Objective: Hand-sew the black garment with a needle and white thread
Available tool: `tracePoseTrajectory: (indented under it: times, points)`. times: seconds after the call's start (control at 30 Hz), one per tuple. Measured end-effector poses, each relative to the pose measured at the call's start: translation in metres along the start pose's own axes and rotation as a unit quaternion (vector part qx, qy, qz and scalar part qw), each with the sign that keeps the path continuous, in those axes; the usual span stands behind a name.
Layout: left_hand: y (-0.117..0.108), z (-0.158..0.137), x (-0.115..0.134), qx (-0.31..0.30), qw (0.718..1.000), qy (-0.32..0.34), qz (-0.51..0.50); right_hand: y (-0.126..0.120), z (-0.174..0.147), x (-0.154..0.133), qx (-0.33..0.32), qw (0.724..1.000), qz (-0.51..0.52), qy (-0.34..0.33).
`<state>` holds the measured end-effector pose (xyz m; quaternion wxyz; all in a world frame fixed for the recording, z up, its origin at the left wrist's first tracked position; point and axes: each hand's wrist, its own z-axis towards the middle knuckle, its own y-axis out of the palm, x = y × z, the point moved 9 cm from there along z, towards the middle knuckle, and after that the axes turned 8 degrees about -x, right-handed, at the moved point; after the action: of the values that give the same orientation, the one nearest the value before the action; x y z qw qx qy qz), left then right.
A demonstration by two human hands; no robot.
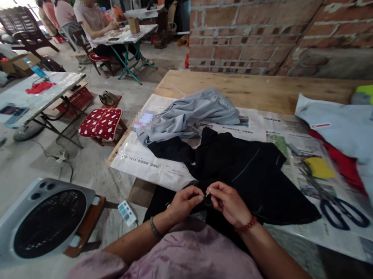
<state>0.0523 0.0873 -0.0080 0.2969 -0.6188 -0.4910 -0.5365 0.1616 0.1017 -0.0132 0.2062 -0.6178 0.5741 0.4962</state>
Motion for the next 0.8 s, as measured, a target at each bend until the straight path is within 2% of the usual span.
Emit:
tracePoseTrajectory:
  times: [0.13, 0.23, 0.37, 0.43, 0.53, 0.67, 0.8]
  points:
    - [-0.001, 0.001, 0.004, 0.010, 0.998, 0.048, 0.033, 0.007, -0.002, -0.003, -0.019, 0.999, -0.028, -0.012]
    - [-0.001, 0.001, 0.009, 0.021, 0.995, 0.082, 0.051, 0.006, 0.000, -0.003, -0.020, 1.000, -0.003, -0.018]
    - [0.004, 0.001, 0.001, -0.005, 0.999, 0.041, 0.014, 0.002, 0.005, 0.003, -0.032, 0.998, 0.058, 0.007]
    - [0.007, 0.000, 0.001, -0.019, 0.999, 0.043, 0.004, 0.001, 0.006, 0.008, -0.039, 0.995, 0.084, 0.032]
    - [0.003, 0.000, -0.001, -0.001, 0.998, 0.058, -0.005, 0.002, 0.006, 0.013, -0.044, 0.991, 0.114, 0.059]
    - [0.000, 0.002, -0.008, 0.029, 0.998, 0.056, -0.007, 0.003, 0.005, 0.015, -0.037, 0.992, 0.109, 0.055]
    - [0.003, 0.004, -0.011, 0.028, 0.998, 0.060, 0.021, -0.001, 0.007, 0.016, -0.017, 0.995, 0.094, 0.039]
